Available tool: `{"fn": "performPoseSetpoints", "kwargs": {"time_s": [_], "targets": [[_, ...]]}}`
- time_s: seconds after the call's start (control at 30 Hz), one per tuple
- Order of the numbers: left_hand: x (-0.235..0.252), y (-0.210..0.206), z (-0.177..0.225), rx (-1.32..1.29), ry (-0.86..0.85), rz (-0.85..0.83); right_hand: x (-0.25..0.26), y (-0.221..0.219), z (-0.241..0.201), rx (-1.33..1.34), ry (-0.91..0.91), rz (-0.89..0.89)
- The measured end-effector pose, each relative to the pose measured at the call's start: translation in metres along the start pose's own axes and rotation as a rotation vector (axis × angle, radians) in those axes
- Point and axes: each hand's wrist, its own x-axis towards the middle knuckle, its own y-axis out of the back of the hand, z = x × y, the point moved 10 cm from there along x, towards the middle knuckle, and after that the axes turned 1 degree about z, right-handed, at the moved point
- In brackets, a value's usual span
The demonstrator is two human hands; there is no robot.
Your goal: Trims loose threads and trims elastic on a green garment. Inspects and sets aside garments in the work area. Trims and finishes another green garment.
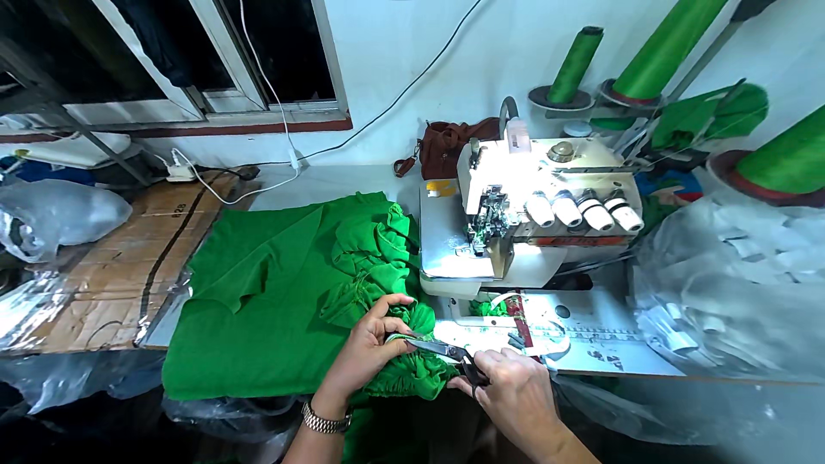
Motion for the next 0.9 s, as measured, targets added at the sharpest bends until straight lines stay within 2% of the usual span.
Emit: {"fn": "performPoseSetpoints", "kwargs": {"time_s": [0.9], "targets": [[-0.0002, -0.0015, -0.0004, 0.044, 0.017, -0.004, -0.0031, -0.0016, 0.0017, 0.01, 0.035, -0.017]]}}
